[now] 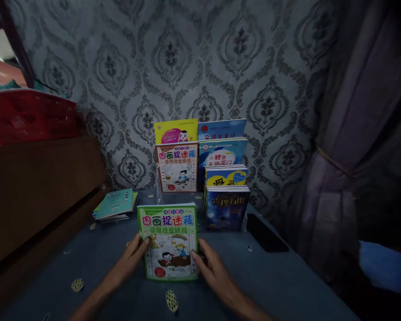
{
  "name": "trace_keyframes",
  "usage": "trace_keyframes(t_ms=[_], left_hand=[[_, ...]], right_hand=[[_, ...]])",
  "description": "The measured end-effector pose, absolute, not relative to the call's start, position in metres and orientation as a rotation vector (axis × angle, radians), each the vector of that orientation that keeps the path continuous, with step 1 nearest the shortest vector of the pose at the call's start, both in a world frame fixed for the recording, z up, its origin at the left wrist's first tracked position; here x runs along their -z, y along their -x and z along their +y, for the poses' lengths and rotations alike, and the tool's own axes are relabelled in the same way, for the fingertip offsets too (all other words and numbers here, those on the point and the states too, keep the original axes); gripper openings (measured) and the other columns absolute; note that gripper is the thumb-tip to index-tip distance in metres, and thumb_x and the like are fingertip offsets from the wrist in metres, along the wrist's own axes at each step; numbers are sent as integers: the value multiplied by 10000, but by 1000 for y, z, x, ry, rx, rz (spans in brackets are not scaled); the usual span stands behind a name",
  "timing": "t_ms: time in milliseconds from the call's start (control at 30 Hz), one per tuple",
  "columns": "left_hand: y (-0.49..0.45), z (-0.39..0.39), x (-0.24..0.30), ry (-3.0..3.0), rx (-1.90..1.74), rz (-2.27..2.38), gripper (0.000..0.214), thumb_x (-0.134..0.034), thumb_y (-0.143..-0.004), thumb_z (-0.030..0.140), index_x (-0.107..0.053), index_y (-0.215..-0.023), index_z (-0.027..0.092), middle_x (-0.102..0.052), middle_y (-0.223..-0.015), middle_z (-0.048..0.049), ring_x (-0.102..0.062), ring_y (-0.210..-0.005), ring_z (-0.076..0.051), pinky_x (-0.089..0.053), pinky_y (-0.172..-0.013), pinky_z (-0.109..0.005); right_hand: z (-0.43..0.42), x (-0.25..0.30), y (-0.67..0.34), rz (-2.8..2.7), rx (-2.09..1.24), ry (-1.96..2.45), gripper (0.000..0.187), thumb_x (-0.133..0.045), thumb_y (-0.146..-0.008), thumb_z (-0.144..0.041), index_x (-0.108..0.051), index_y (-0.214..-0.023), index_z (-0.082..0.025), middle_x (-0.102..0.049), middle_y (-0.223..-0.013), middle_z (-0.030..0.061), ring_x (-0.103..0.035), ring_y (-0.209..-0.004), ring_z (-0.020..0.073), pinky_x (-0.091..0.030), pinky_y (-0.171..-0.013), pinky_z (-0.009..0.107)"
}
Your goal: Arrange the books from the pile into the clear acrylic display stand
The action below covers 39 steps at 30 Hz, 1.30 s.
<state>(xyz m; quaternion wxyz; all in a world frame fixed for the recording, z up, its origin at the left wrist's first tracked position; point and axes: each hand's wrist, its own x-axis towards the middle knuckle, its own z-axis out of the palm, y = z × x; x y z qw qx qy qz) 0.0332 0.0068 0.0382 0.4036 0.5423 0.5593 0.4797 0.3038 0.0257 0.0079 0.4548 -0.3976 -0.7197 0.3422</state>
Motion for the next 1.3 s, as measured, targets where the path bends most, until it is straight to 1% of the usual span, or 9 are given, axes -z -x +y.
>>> trace_keyframes(t_ms=[100, 233, 400, 533, 600, 700, 867, 1067, 1300], left_hand=[[-27, 6, -59, -1584, -1002, 1292, 589, -654, -758, 563, -604, -1223, 205, -628, -1331, -93, -527, -1275, -310, -402, -1104, -442], [-24, 19, -82, -1862, -897, 1339, 462, -566, -822, 429, -582, -1218, 190, -649, -1277, -101, -573, -1201, -305, -451, -1043, -435], [-39, 61, -133, -2251, -1077, 1406, 363, -461, -858, 308, -547, -1191, 191, -676, -1162, -103, -620, -1108, -298, -500, -951, -415], [-52, 97, -183, -2401, -1294, 1485, 375, -461, -839, 234, -502, -1209, 185, -672, -1162, -101, -613, -1108, -289, -491, -940, -430], [-56, 110, -203, -2431, -1399, 1503, 370, -470, -835, 213, -496, -1203, 179, -679, -1130, -93, -621, -1073, -281, -499, -913, -423], [-62, 122, -221, -2455, -1499, 1486, 341, -458, -851, 198, -495, -1189, 172, -677, -1110, -91, -625, -1042, -263, -499, -898, -401], [-67, 134, -226, -2413, -1501, 1591, 288, -477, -843, 188, -505, -1130, 175, -671, -1072, -79, -624, -1002, -253, -491, -888, -391], [-64, 144, -219, -2393, -1471, 1630, 273, -482, -851, 191, -501, -1123, 186, -669, -951, -36, -616, -858, -210, -486, -812, -332], [-65, 151, -212, -2371, -1495, 1595, 304, -471, -845, 176, -496, -1148, 180, -669, -1016, -59, -616, -925, -232, -480, -830, -340]], right_hand=[[30, -21, -305, -1810, -806, 961, 391, -495, -913, -490, -635, -1168, -229, -710, -1058, 94, -661, -962, 256, -560, -800, 369], [45, -41, -304, -1843, -729, 928, 319, -477, -916, -416, -582, -1142, -217, -694, -1032, 88, -660, -924, 244, -548, -786, 371], [83, -97, -307, -1849, -463, 867, 194, -445, -923, -343, -512, -1068, -233, -671, -1012, 88, -646, -917, 246, -518, -783, 391], [120, -155, -310, -1860, -193, 809, 113, -425, -916, -337, -468, -941, -235, -611, -830, 52, -590, -754, 233, -477, -691, 380], [136, -179, -311, -1839, -108, 782, 100, -432, -905, -322, -460, -937, -232, -601, -815, 51, -576, -741, 231, -463, -688, 372], [152, -200, -312, -1815, -44, 720, 125, -430, -909, -303, -475, -1000, -230, -623, -881, 66, -580, -807, 240, -460, -723, 368], [164, -205, -312, -1821, -2, 736, 118, -423, -914, -282, -470, -1007, -227, -612, -858, 58, -570, -794, 233, -450, -720, 361], [171, -201, -313, -1849, -10, 728, 58, -424, -914, -272, -431, -957, -235, -600, -837, 44, -568, -777, 216, -442, -696, 343], [181, -197, -310, -1852, -8, 755, 60, -421, -900, -286, -397, -920, -235, -584, -814, 44, -573, -742, 218, -429, -675, 345]])
